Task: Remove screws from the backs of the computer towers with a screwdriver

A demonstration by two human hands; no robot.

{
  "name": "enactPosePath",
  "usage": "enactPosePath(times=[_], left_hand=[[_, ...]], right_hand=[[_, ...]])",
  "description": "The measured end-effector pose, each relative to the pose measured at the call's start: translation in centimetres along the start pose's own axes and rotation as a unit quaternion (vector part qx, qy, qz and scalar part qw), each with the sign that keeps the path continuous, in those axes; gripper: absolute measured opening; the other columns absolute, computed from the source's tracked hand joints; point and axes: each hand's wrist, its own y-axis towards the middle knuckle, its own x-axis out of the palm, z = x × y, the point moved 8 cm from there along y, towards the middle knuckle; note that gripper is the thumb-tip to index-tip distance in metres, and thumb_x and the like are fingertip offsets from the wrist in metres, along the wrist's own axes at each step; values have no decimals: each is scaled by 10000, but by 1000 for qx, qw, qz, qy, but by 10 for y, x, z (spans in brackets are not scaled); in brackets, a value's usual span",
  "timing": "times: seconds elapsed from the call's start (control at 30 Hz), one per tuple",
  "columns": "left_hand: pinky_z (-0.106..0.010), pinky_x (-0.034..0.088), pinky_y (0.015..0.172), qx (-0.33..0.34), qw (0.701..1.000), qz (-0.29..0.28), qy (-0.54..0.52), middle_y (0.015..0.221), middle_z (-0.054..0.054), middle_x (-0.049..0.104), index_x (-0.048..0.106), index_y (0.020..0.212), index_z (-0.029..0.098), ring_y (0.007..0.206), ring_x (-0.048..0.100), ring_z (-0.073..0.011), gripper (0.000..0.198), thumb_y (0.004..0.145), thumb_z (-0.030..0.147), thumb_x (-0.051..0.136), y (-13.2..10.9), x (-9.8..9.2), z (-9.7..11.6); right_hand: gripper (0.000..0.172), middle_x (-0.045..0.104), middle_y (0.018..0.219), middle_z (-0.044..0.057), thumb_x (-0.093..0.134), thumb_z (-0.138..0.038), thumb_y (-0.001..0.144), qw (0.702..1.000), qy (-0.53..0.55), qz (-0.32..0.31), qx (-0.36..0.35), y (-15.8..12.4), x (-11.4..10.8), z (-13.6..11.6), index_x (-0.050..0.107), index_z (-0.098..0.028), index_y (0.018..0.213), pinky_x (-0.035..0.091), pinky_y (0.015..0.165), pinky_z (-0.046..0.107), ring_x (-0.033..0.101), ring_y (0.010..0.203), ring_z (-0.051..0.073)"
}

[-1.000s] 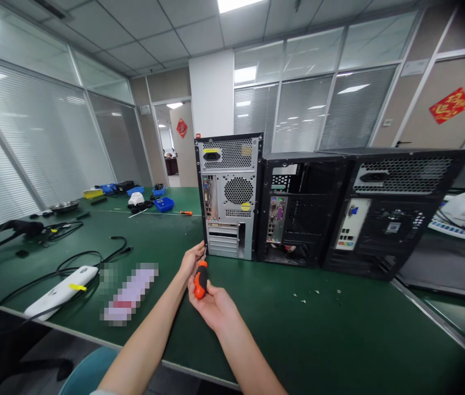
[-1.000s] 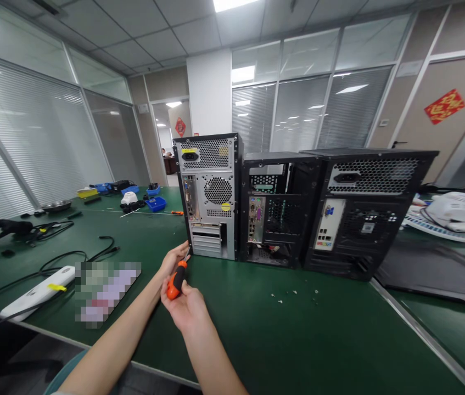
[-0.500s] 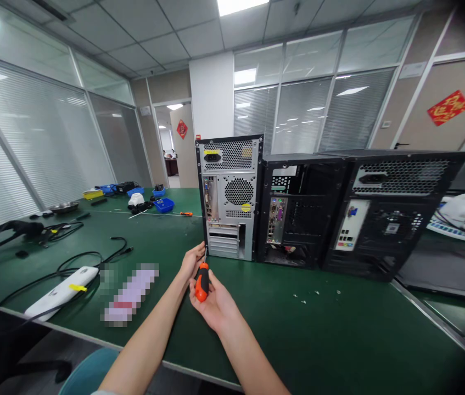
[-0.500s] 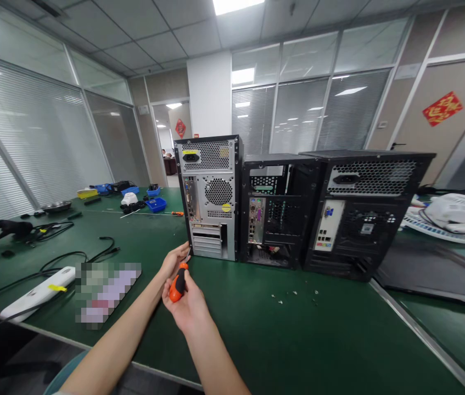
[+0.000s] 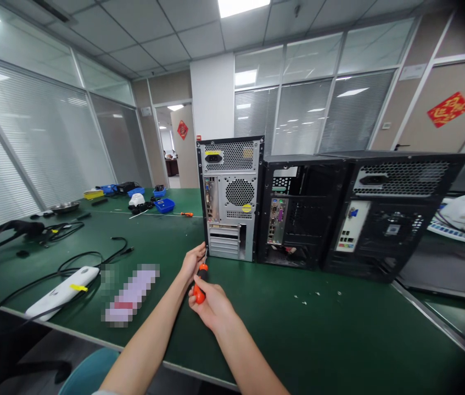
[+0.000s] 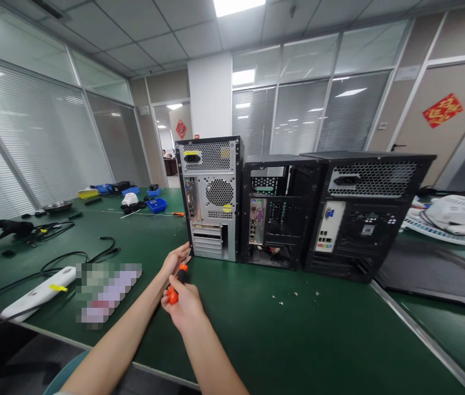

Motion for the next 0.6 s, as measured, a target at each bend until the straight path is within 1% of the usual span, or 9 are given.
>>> enactPosePath(times=[0.2,0.4,0.6], left_hand=[[-218,473,811,0,1000,-2,0,1222,-89,556,646,989,130,1114,525,-176,474,605,-25,416,-2,0,2],[-199,482,781,3,1000,-8,2,1219,-76,560,645,994,136,1089,540,-159,475,616,-21,404,-5,3,4],[-186,477,737,5,1000,-9,7,1236,-99,543,619,1061,116,1088,541,-169,523,603,-13,402,-6,5,5]], right_hand=[[198,530,473,25,609,-145,748,999,16,3,30,0,0,4,498,-113,587,362,410,145,511,449,74],[143,556,542,29,514,-118,796,998,46,-1,44,3,-1,5,517,-124,652,386,442,165,535,501,85],[103,571,592,16,511,-128,795,997,58,-16,49,7,-3,6,524,-135,693,404,461,190,551,536,93]])
